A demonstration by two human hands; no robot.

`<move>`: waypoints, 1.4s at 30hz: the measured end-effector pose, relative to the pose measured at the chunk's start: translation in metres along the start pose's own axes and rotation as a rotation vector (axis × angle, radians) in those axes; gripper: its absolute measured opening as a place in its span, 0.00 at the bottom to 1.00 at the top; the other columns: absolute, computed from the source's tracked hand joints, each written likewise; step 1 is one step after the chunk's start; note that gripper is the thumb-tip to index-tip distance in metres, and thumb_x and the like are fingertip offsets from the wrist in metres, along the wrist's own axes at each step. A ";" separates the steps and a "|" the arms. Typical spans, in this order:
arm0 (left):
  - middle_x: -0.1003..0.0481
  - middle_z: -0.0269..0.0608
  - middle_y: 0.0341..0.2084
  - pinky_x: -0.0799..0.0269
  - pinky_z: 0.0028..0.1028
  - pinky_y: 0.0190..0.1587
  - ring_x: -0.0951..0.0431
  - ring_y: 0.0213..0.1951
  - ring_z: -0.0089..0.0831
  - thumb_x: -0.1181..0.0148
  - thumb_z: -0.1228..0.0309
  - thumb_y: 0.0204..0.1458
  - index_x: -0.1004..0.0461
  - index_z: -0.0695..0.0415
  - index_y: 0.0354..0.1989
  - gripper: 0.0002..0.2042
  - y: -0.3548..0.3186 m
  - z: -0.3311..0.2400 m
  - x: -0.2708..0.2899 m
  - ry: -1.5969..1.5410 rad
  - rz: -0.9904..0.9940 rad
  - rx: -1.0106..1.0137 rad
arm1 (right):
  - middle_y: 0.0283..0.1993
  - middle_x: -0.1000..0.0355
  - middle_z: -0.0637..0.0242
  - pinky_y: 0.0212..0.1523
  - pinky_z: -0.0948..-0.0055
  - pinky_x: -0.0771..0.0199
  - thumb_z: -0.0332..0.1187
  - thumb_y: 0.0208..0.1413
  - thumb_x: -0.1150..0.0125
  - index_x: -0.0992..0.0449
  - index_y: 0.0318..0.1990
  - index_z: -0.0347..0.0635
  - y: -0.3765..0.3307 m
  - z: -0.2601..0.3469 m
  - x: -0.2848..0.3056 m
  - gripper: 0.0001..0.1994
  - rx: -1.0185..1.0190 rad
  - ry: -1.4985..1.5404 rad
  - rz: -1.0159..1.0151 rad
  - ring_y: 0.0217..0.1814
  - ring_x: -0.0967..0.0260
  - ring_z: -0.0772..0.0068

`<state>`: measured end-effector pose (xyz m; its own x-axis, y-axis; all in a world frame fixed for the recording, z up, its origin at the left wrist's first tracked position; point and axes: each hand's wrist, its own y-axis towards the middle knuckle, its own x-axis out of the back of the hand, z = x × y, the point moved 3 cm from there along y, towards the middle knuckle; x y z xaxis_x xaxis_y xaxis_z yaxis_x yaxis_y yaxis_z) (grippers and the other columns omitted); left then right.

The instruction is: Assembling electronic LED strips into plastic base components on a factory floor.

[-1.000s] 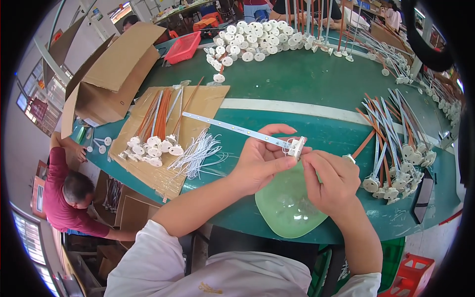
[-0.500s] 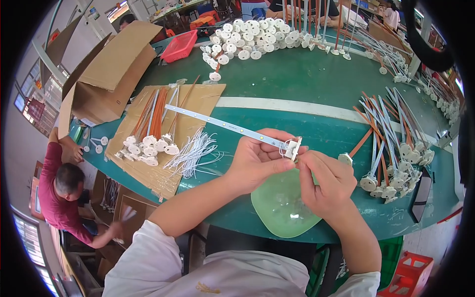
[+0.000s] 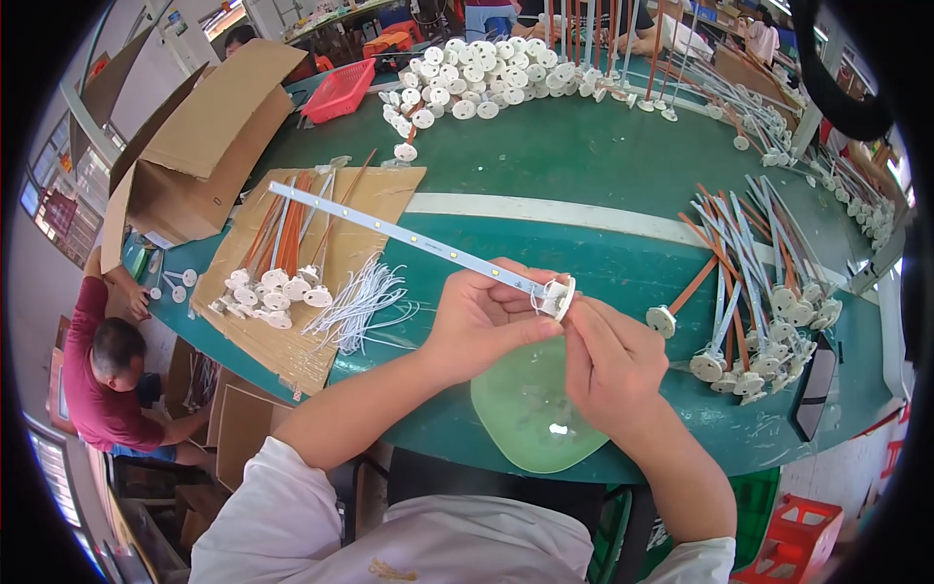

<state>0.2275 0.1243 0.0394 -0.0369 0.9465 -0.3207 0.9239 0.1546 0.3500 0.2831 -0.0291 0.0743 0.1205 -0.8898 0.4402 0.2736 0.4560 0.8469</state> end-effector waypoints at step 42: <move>0.22 0.46 0.23 0.26 0.33 0.31 0.20 0.27 0.38 0.34 0.65 0.51 0.21 0.59 0.28 0.09 -0.040 -0.163 0.048 1.584 -0.125 -0.290 | 0.29 0.23 0.59 0.28 0.70 0.25 0.21 0.48 0.35 0.25 0.31 0.37 -0.001 0.008 -0.001 0.04 0.132 0.088 0.132 0.26 0.24 0.63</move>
<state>0.1273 0.2098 0.1533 -0.6085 0.2229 0.7616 0.7925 0.1207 0.5978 0.2753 -0.0287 0.0756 0.2311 -0.8179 0.5269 0.1236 0.5618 0.8180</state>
